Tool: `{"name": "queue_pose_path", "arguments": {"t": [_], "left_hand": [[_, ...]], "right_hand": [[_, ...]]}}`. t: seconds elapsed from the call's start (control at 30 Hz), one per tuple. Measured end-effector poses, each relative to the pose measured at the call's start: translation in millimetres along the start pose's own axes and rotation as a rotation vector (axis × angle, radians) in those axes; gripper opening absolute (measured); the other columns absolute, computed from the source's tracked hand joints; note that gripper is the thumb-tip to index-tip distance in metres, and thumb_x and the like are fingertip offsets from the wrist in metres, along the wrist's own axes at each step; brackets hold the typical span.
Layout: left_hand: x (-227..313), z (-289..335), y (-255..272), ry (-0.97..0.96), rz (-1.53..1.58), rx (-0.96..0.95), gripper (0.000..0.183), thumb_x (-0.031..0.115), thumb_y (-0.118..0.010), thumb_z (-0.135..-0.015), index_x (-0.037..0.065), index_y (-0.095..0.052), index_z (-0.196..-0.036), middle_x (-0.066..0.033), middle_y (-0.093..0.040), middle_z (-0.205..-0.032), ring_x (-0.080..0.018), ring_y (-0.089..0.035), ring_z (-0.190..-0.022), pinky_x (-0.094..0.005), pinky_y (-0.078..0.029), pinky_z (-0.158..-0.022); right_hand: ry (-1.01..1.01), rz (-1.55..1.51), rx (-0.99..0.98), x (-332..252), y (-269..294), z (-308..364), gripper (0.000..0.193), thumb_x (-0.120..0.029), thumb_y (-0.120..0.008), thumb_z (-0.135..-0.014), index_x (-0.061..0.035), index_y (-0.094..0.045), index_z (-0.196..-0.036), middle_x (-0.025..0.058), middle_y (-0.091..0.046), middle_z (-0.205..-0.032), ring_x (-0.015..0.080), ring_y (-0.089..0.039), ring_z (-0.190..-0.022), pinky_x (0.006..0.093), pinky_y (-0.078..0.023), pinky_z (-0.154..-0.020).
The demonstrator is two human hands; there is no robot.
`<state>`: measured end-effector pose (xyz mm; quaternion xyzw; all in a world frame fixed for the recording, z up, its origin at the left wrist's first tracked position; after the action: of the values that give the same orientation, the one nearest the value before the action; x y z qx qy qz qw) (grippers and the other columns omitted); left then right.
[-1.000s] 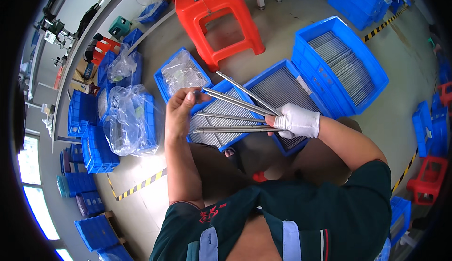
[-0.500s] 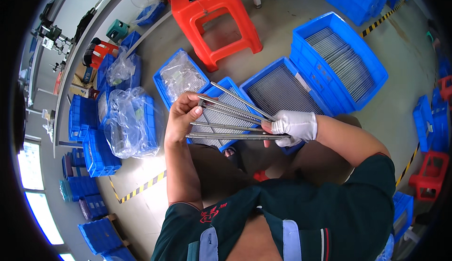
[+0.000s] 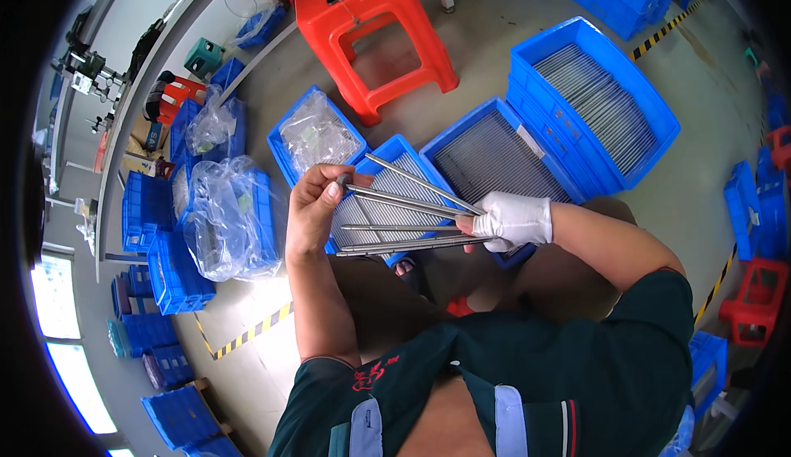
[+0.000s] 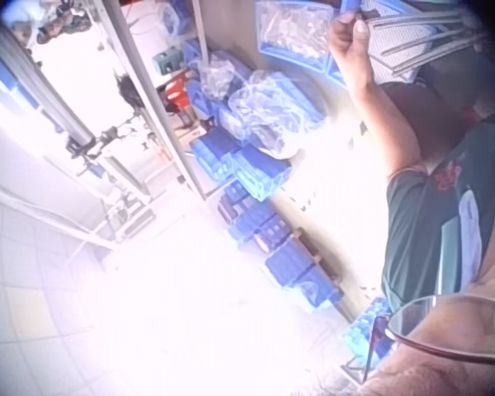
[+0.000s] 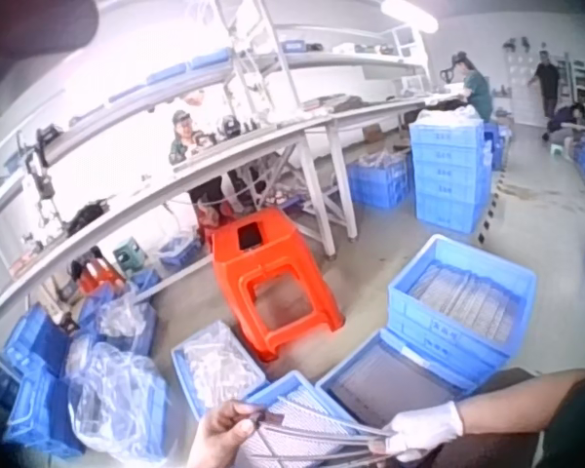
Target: The person sorts metal rods and circular metal parts by hand into blue and red plastic bins.
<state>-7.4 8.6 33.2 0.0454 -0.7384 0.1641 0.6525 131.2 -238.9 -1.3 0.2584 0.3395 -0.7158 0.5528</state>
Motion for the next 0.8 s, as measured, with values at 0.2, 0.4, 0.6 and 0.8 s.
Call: {"name": "queue_pose_path", "arguments": {"t": [0.2,0.4,0.6,0.8], "left_hand": [[-1,2,-6,0.049,-0.116,0.067,0.025,0.009,-0.061,-0.086,-0.005,-0.054,-0.105,-0.0146,-0.064,-0.096,-0.0179,-0.06,-0.093,-0.0275,-0.046,-0.084],[-3,-2,-9,0.069,-0.154,0.081,0.02,0.006,-0.06,-0.086,-0.006,-0.056,-0.101,-0.0129,-0.064,-0.096,-0.0154,-0.059,-0.09,-0.0251,-0.046,-0.082],[8,-4,21,-0.134,-0.129,0.219,0.024,0.011,-0.06,-0.086,-0.005,-0.056,-0.103,-0.0141,-0.065,-0.089,-0.0217,-0.061,-0.094,-0.0344,-0.043,-0.091],[-9,-11,-5,0.038,-0.064,0.03,0.028,0.019,-0.061,-0.087,-0.004,-0.057,-0.102,-0.0153,-0.066,-0.091,-0.0211,-0.061,-0.092,-0.0303,-0.043,-0.089]], "right_hand": [[0.154,0.375,0.208,-9,-2,2,0.044,-0.047,-0.056,-0.087,-0.0031,-0.063,-0.081,0.0024,-0.05,-0.054,0.0127,-0.047,-0.049,0.0271,-0.039,-0.051],[0.171,0.533,0.293,-9,1,2,0.043,-0.044,-0.055,-0.088,-0.0028,-0.062,-0.079,0.0017,-0.048,-0.053,0.0113,-0.044,-0.048,0.0259,-0.036,-0.049],[0.026,0.179,0.007,-9,-6,7,0.043,-0.043,-0.054,-0.089,-0.0014,-0.061,-0.079,-0.0022,-0.038,-0.05,0.0071,-0.031,-0.042,0.0235,-0.025,-0.042],[-0.001,0.29,0.007,-14,-10,5,0.042,-0.041,-0.053,-0.09,-0.0017,-0.062,-0.081,-0.0029,-0.04,-0.05,0.0069,-0.035,-0.045,0.0233,-0.028,-0.044]]}}
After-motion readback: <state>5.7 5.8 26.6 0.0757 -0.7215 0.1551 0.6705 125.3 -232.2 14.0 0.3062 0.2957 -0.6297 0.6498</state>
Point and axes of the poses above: each hand's wrist, its own z-axis away from the middle knuckle, its own y-axis out of the back of the hand, x = y × z, the point moved 2 cm from there along -z, towards the middle knuckle
